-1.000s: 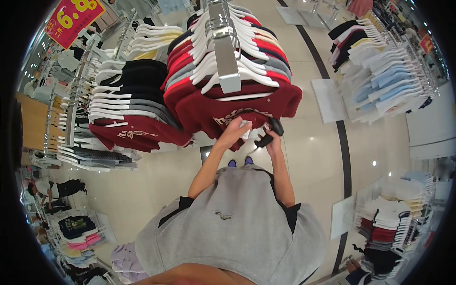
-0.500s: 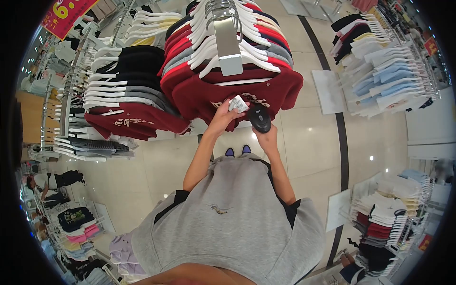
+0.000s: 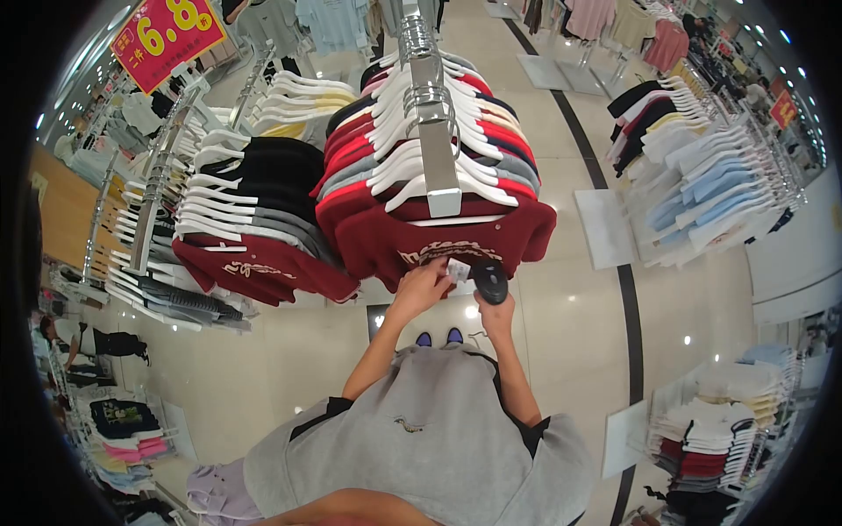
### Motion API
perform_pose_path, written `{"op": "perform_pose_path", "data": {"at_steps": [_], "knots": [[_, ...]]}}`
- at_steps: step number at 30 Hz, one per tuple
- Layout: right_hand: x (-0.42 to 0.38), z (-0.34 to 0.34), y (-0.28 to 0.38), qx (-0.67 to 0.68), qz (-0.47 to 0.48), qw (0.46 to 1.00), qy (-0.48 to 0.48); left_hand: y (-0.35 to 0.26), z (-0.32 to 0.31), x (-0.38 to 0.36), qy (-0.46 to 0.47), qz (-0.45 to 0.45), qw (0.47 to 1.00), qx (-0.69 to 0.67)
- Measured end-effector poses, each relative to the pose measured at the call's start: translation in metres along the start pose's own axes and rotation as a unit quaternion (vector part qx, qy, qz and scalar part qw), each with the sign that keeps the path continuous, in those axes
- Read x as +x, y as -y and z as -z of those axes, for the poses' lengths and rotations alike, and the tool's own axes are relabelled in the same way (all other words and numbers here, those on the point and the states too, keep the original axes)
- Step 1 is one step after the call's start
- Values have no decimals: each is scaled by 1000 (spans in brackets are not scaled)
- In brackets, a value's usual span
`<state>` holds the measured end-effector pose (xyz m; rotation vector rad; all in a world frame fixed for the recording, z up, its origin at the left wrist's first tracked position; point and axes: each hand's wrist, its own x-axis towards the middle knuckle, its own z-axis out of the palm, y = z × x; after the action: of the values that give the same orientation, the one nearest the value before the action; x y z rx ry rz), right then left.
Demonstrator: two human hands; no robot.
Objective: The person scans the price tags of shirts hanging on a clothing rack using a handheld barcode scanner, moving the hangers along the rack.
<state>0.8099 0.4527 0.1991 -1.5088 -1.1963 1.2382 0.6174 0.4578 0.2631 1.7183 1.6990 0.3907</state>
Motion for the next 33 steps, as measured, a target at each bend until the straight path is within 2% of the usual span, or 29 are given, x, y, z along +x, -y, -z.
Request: {"op": "perform_pose_path", "data": {"at_steps": [1,2,3,4,5,7,9,10,11,13,14,17,19,21,22,25,27,29,33], "knots": [[1,1,-3,1,3,1000,0,-8,3,2,-3,-1,1000,1],[1,2,-6,24,3,999,-24,-17,4,6,-71,-98,961,-249],[2,3,-9,47,2,998,-47,-25,8,7,-133,-187,847,-479],[3,5,-13,32,4,998,-44,-34,24,7,-62,-201,769,-603],[3,6,-16,33,7,999,-43,-45,33,8,-36,-183,683,-706],[3,8,-22,92,-12,995,-23,-47,23,20,-97,-156,729,-659],[4,11,-34,79,-11,997,-10,-56,22,18,-112,-150,735,-652],[2,10,-38,70,-26,997,-8,-67,31,11,-118,-164,714,-671],[1,9,-42,60,-43,997,-6,-73,40,11,-117,-166,715,-669],[-6,5,-41,95,-39,995,-16,-82,56,17,-218,-224,725,-614],[-7,4,-44,103,-50,993,-4,-88,64,20,-231,-214,690,-652],[-10,-2,-48,121,-71,990,8,-69,62,43,-209,-172,674,-687],[-10,-4,-52,107,-80,991,9,-76,67,44,-238,-157,682,-673],[-6,-4,-51,104,-78,991,11,-81,73,37,-263,-186,746,-583],[-4,-4,-50,107,-79,991,9,-80,68,38,-300,-154,760,-556],[1,-6,-46,99,-79,992,15,-77,74,35,-263,-154,777,-551],[2,-5,-44,81,-80,993,33,-82,78,31,-297,-147,769,-547],[8,-7,-46,77,-78,993,40,-83,86,26,-291,-131,823,-471],[10,-11,-50,70,-69,993,57,-90,89,12,-309,-120,826,-457]]}}
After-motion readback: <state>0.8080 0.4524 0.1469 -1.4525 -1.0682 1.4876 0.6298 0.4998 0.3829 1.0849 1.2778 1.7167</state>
